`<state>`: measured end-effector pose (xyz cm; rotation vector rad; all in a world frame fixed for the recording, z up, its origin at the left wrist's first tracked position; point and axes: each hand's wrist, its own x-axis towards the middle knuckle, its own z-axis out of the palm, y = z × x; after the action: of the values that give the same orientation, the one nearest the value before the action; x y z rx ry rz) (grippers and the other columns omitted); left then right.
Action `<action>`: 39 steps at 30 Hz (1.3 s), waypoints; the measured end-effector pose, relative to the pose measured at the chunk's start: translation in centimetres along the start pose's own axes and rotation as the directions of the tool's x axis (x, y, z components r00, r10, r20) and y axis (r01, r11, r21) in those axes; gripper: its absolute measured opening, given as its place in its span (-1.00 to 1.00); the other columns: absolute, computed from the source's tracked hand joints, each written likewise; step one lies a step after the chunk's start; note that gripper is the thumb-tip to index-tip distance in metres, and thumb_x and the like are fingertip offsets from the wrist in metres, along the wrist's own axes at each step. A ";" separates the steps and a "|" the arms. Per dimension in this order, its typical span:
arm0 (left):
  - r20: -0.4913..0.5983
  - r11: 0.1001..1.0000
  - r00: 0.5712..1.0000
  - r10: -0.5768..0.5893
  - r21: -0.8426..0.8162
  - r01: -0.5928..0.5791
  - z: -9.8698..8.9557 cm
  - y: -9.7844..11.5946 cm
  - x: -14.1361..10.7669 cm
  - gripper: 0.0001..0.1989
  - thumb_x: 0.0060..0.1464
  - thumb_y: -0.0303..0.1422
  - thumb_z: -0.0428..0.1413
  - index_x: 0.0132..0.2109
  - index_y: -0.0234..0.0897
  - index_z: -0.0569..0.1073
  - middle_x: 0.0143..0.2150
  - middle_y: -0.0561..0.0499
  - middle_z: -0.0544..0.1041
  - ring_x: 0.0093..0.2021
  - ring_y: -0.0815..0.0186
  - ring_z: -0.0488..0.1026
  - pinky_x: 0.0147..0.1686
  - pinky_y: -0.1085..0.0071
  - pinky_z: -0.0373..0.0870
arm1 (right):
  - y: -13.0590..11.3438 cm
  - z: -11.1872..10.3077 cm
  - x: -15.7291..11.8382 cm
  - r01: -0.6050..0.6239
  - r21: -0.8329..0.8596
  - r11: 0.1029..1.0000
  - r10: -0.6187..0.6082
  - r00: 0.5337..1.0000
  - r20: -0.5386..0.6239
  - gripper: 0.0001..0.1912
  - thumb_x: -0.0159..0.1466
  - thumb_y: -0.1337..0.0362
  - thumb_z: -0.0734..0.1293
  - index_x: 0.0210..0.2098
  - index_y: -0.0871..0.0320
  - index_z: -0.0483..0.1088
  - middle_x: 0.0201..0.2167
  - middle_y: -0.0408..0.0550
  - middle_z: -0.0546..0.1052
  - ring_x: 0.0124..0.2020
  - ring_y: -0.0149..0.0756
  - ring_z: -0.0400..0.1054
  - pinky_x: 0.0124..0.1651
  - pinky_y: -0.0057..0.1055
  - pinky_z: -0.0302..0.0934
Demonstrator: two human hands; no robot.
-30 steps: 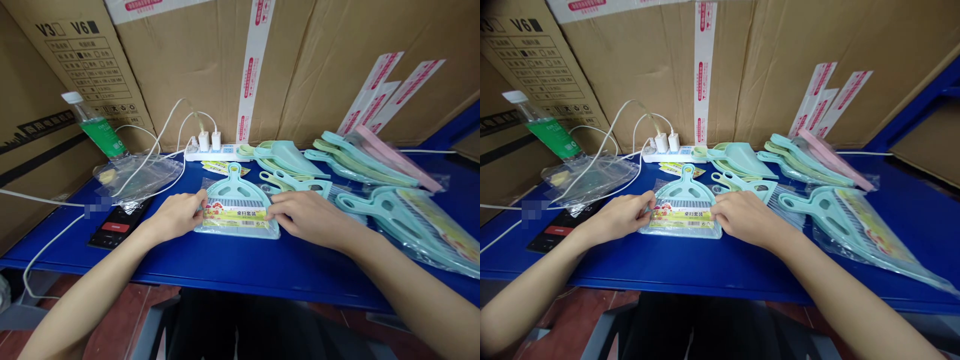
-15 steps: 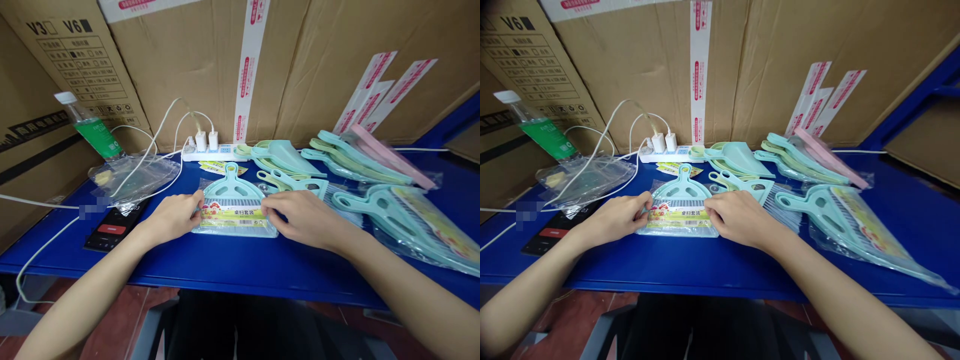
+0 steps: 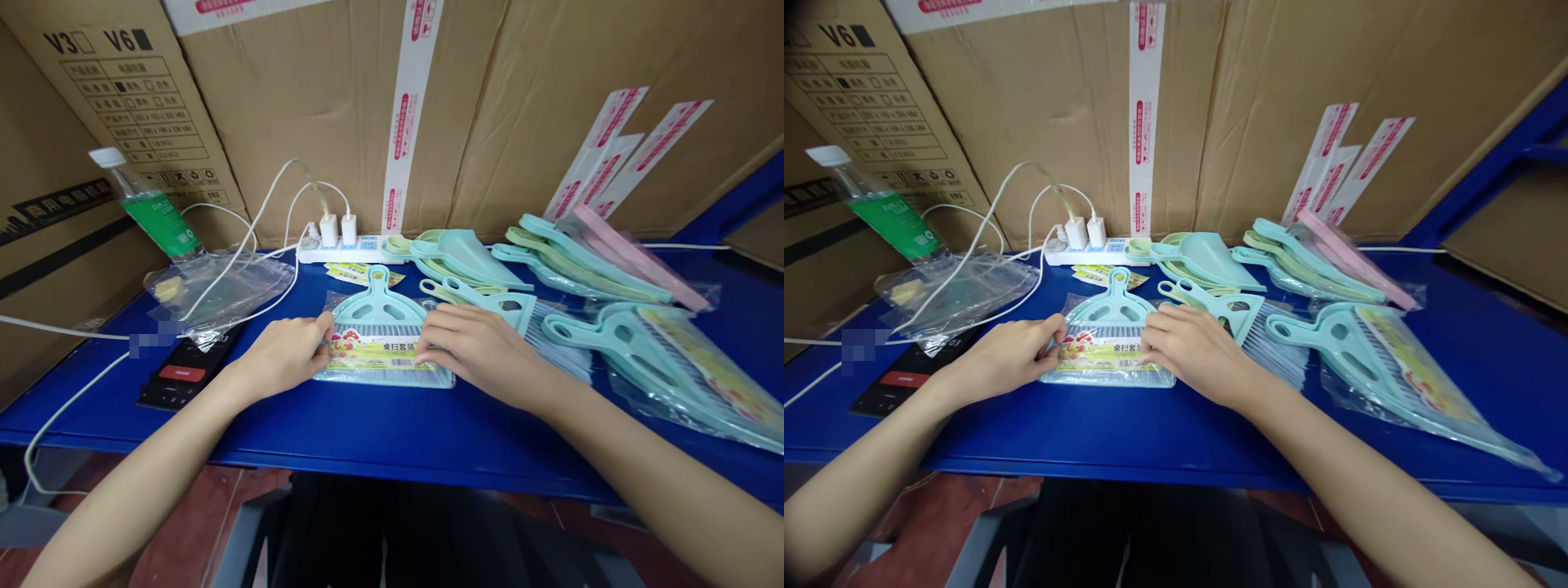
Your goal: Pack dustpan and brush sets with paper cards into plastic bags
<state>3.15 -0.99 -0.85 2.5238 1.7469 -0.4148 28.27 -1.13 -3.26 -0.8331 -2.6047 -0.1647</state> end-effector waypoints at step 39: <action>-0.270 0.989 0.958 0.101 0.131 -0.067 0.9 0.1 -0.1 -0.80 0.09 -0.51 0.00 -0.12 -0.33 0.38 -0.23 -0.12 0.47 -0.15 0.11 0.43 -0.20 0.25 0.39 | -0.7 1.3 0.0 0.067 0.070 0.995 -0.068 0.998 0.015 -0.69 0.39 0.36 0.14 -0.18 0.17 0.54 -0.39 -0.01 0.51 -0.34 -0.23 0.37 -0.23 -0.30 0.24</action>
<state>3.02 -1.29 -1.67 2.8496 1.7375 -0.1741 27.46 -1.45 -4.44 -0.7259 -2.6405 -0.0852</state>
